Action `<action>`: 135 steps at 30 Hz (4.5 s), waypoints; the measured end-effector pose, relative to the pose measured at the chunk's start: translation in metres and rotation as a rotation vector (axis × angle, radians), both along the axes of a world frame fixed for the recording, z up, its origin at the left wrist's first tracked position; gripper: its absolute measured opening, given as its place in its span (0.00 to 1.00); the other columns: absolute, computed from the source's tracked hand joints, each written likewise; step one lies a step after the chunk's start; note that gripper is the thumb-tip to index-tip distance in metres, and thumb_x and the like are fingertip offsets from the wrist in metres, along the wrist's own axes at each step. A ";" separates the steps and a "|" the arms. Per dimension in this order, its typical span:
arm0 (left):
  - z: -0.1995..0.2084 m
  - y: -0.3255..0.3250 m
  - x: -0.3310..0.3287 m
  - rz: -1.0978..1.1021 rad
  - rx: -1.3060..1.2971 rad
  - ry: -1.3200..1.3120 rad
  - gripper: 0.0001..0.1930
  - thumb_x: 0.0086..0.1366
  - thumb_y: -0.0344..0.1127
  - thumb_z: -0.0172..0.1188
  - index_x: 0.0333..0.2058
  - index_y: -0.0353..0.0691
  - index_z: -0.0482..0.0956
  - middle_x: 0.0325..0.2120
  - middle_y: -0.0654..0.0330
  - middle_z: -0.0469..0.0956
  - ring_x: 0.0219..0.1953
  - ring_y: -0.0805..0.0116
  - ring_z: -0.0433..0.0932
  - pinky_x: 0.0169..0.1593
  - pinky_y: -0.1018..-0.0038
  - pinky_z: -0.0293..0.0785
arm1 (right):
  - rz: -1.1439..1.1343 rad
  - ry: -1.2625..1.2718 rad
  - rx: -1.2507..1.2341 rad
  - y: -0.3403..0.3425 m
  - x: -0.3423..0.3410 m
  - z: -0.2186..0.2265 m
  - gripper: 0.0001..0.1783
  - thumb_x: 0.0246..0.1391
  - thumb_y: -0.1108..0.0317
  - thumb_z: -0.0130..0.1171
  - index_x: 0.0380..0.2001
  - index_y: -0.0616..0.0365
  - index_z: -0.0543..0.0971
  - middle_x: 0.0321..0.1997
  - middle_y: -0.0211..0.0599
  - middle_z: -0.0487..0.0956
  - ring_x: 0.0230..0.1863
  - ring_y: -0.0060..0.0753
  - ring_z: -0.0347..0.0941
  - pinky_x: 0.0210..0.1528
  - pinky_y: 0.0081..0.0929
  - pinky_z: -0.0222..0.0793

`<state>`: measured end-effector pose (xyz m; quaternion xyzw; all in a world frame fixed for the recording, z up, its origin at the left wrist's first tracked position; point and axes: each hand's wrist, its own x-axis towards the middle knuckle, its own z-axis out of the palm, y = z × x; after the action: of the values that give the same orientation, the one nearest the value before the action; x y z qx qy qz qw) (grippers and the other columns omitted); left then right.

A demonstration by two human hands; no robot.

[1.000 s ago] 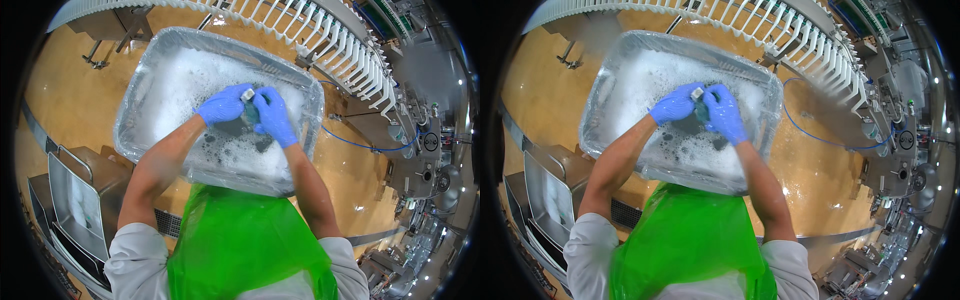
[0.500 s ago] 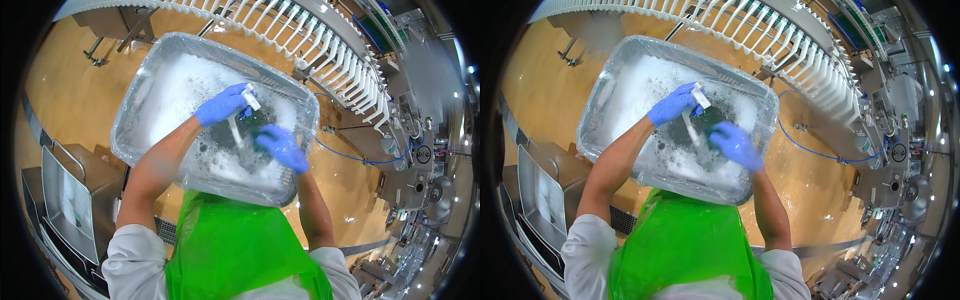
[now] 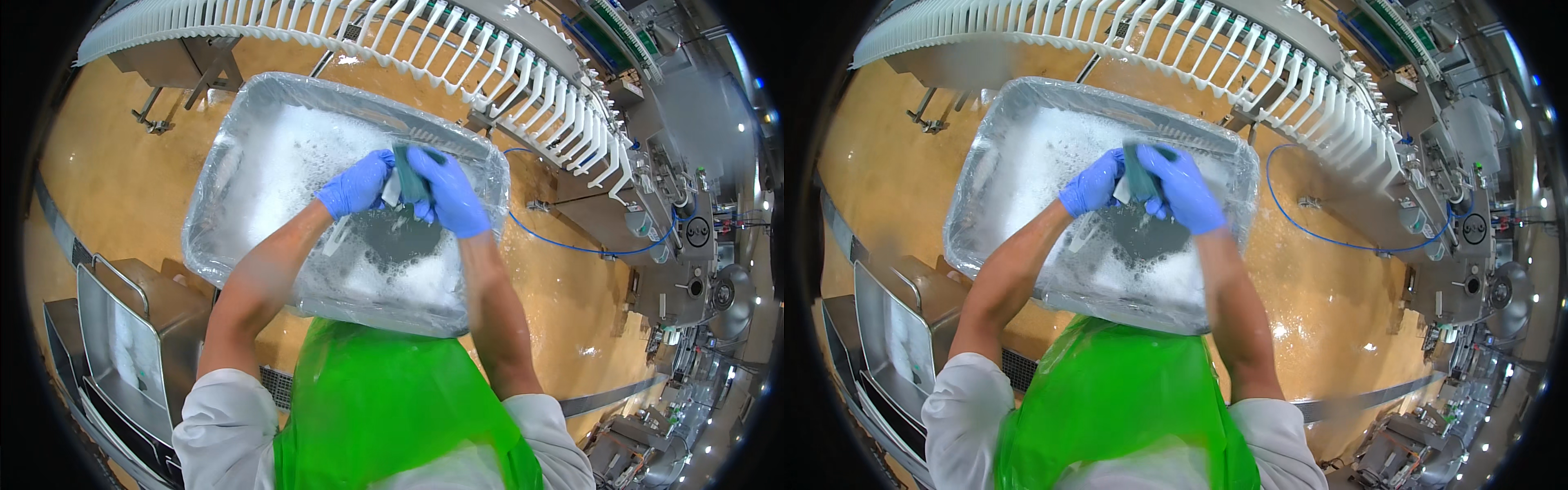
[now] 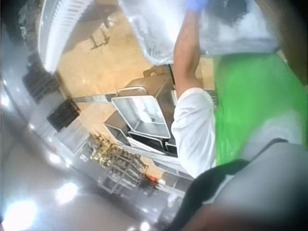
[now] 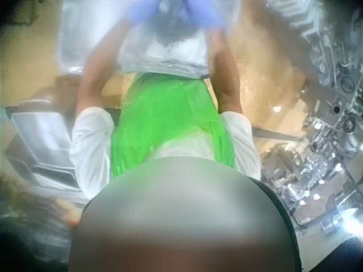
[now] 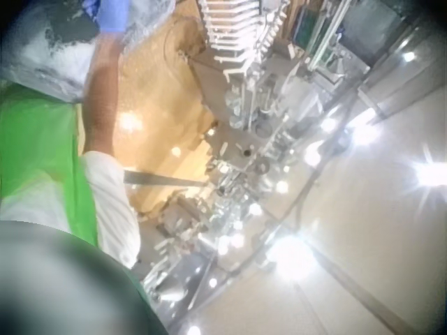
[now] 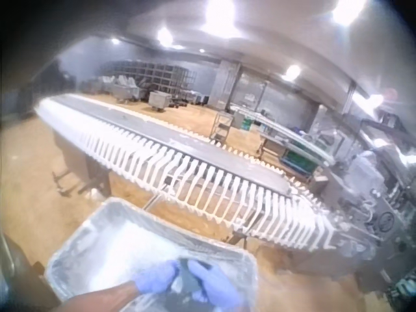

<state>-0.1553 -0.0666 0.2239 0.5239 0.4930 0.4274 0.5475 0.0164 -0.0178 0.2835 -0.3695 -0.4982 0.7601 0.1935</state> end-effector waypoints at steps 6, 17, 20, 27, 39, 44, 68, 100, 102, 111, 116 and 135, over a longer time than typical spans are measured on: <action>-0.024 0.005 0.003 -0.089 0.429 0.536 0.09 0.61 0.28 0.47 0.32 0.32 0.76 0.24 0.49 0.77 0.29 0.57 0.78 0.33 0.66 0.76 | -0.079 -0.185 0.142 -0.024 0.005 0.008 0.21 0.55 0.56 0.60 0.41 0.64 0.76 0.21 0.33 0.76 0.13 0.22 0.70 0.12 0.18 0.63; 0.000 -0.001 0.015 -0.085 -0.151 0.021 0.18 0.71 0.42 0.34 0.30 0.40 0.69 0.20 0.64 0.71 0.19 0.78 0.66 0.23 0.79 0.64 | -0.203 -0.514 1.031 -0.015 -0.002 -0.030 0.17 0.58 0.61 0.58 0.46 0.60 0.76 0.30 0.45 0.80 0.28 0.36 0.77 0.32 0.29 0.73; -0.006 -0.012 0.013 -0.243 -0.163 -0.053 0.18 0.70 0.42 0.33 0.28 0.41 0.70 0.19 0.64 0.70 0.17 0.79 0.66 0.22 0.79 0.64 | -0.099 -0.478 0.647 -0.039 0.019 -0.028 0.14 0.59 0.60 0.55 0.41 0.60 0.77 0.31 0.50 0.79 0.33 0.47 0.77 0.37 0.33 0.72; 0.002 -0.009 0.006 -0.138 -0.170 -0.136 0.14 0.70 0.37 0.39 0.28 0.42 0.71 0.16 0.64 0.69 0.14 0.78 0.65 0.18 0.78 0.61 | -0.196 -0.459 0.597 -0.036 0.002 -0.009 0.22 0.62 0.51 0.49 0.39 0.62 0.75 0.22 0.40 0.78 0.16 0.32 0.73 0.18 0.29 0.68; 0.030 -0.008 0.013 0.008 0.049 0.159 0.08 0.62 0.31 0.52 0.31 0.31 0.73 0.22 0.52 0.76 0.23 0.64 0.75 0.28 0.67 0.75 | -0.256 0.088 -0.081 -0.017 -0.005 -0.019 0.22 0.64 0.48 0.45 0.28 0.55 0.72 0.10 0.28 0.67 0.06 0.20 0.60 0.06 0.16 0.52; -0.014 0.008 0.024 0.046 0.685 0.561 0.18 0.67 0.42 0.44 0.32 0.34 0.77 0.21 0.53 0.75 0.26 0.68 0.75 0.32 0.69 0.74 | -0.314 -0.140 0.198 -0.028 -0.004 -0.013 0.21 0.63 0.51 0.49 0.34 0.60 0.76 0.15 0.32 0.71 0.09 0.22 0.63 0.08 0.20 0.57; -0.005 0.001 0.031 -0.234 -0.133 0.062 0.17 0.71 0.43 0.44 0.38 0.33 0.71 0.23 0.59 0.74 0.21 0.76 0.74 0.25 0.79 0.72 | -0.181 -0.511 0.725 0.006 0.032 -0.051 0.22 0.59 0.55 0.54 0.49 0.59 0.75 0.34 0.36 0.78 0.29 0.26 0.76 0.28 0.26 0.72; -0.016 0.012 0.026 -0.145 -0.124 -0.167 0.14 0.72 0.44 0.44 0.37 0.39 0.69 0.22 0.64 0.72 0.20 0.79 0.69 0.24 0.79 0.68 | -0.183 -0.289 0.373 -0.013 0.046 -0.025 0.16 0.60 0.59 0.53 0.42 0.62 0.77 0.26 0.34 0.75 0.22 0.23 0.72 0.21 0.22 0.71; -0.005 0.006 0.038 -0.118 -0.090 -0.217 0.14 0.72 0.44 0.43 0.36 0.40 0.68 0.21 0.65 0.70 0.18 0.79 0.67 0.23 0.80 0.66 | -0.217 -0.279 0.368 -0.008 0.028 -0.023 0.16 0.61 0.58 0.53 0.39 0.62 0.77 0.24 0.31 0.74 0.18 0.21 0.70 0.17 0.21 0.69; 0.010 -0.003 0.012 -0.031 0.265 0.362 0.11 0.67 0.42 0.50 0.39 0.40 0.68 0.23 0.52 0.74 0.25 0.57 0.75 0.31 0.65 0.71 | -0.389 -0.274 0.270 0.007 0.068 -0.054 0.16 0.62 0.59 0.49 0.38 0.63 0.76 0.20 0.33 0.73 0.14 0.23 0.67 0.14 0.20 0.65; -0.009 -0.002 0.003 -0.008 0.267 0.558 0.14 0.61 0.40 0.55 0.42 0.39 0.68 0.29 0.42 0.76 0.32 0.41 0.75 0.38 0.53 0.70 | -0.273 -0.394 0.598 -0.012 0.019 -0.022 0.15 0.61 0.60 0.51 0.38 0.62 0.76 0.22 0.33 0.74 0.16 0.20 0.67 0.16 0.20 0.64; -0.011 0.004 0.031 0.052 0.303 0.559 0.14 0.64 0.40 0.51 0.40 0.35 0.69 0.28 0.39 0.76 0.35 0.39 0.75 0.39 0.51 0.69 | -0.418 0.129 -0.169 0.021 0.006 -0.032 0.17 0.57 0.53 0.59 0.37 0.56 0.79 0.18 0.24 0.70 0.17 0.19 0.64 0.18 0.23 0.59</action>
<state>-0.1240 -0.0622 0.2131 0.6838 0.5684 0.3492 0.2957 0.0229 0.0033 0.2513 -0.4305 -0.3319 0.7645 0.3465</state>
